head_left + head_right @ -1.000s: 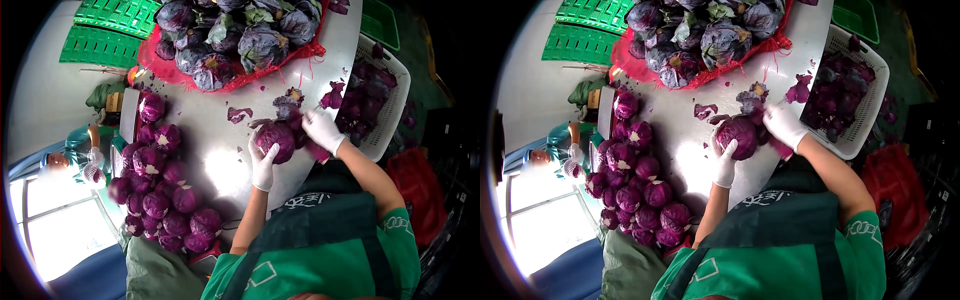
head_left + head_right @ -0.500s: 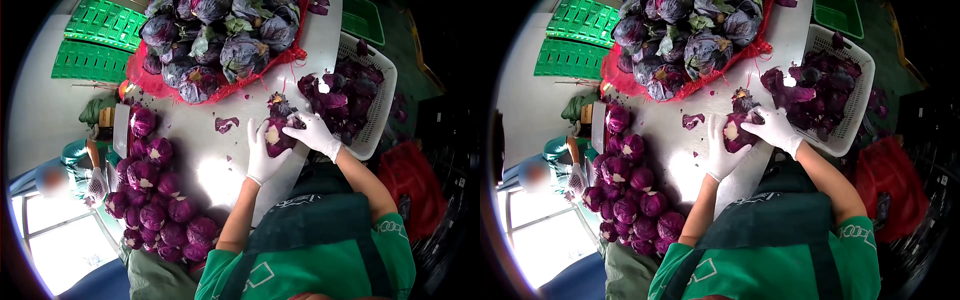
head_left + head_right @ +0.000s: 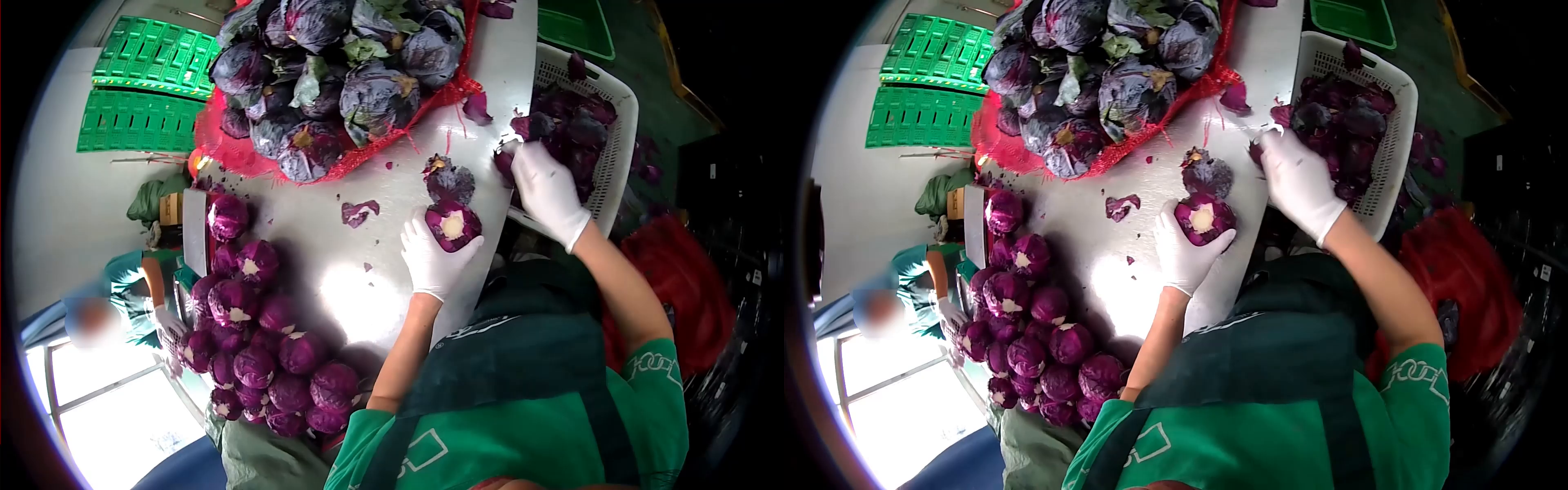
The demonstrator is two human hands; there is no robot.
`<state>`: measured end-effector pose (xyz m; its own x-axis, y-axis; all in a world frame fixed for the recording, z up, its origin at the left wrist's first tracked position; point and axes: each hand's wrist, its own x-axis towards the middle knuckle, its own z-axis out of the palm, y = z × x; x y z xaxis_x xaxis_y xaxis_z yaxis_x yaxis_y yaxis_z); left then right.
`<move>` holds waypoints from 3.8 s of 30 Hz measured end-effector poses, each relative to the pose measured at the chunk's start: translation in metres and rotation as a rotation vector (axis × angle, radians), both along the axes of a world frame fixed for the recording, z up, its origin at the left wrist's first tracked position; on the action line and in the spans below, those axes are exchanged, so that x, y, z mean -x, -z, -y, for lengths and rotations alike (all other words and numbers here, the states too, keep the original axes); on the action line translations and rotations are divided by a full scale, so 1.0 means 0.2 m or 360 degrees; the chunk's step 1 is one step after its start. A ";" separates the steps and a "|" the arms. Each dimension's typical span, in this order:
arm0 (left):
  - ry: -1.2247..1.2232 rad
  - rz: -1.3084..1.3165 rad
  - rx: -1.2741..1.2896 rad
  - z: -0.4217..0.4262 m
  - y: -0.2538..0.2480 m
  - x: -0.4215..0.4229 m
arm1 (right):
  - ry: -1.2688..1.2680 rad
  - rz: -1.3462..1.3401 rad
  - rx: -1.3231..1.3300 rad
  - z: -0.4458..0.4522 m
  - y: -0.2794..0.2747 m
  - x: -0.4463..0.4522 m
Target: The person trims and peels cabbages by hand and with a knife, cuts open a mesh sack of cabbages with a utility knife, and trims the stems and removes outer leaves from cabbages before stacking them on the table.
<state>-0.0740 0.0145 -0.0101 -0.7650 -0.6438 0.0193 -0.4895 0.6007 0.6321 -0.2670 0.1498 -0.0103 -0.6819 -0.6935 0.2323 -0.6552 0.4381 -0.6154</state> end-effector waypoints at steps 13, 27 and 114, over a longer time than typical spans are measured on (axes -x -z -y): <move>-0.0018 0.0025 0.0082 0.02 0.05 0.02 | -0.0321 0.0196 -0.0317 0.07 0.02 -0.43; -0.0067 0.0205 0.0307 -0.08 -0.02 0.03 | 0.0185 0.0307 -0.0300 0.12 0.14 -0.37; -0.0347 -0.0323 -0.0253 0.00 0.10 -0.32 | -0.0717 0.0308 -0.0133 0.30 0.03 -0.44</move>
<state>-0.0101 0.0138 -0.0299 -0.5996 -0.7991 0.0435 -0.4502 0.3817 0.8072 -0.1797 0.0905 -0.0154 -0.3355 -0.9400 0.0623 -0.6681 0.1907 -0.7192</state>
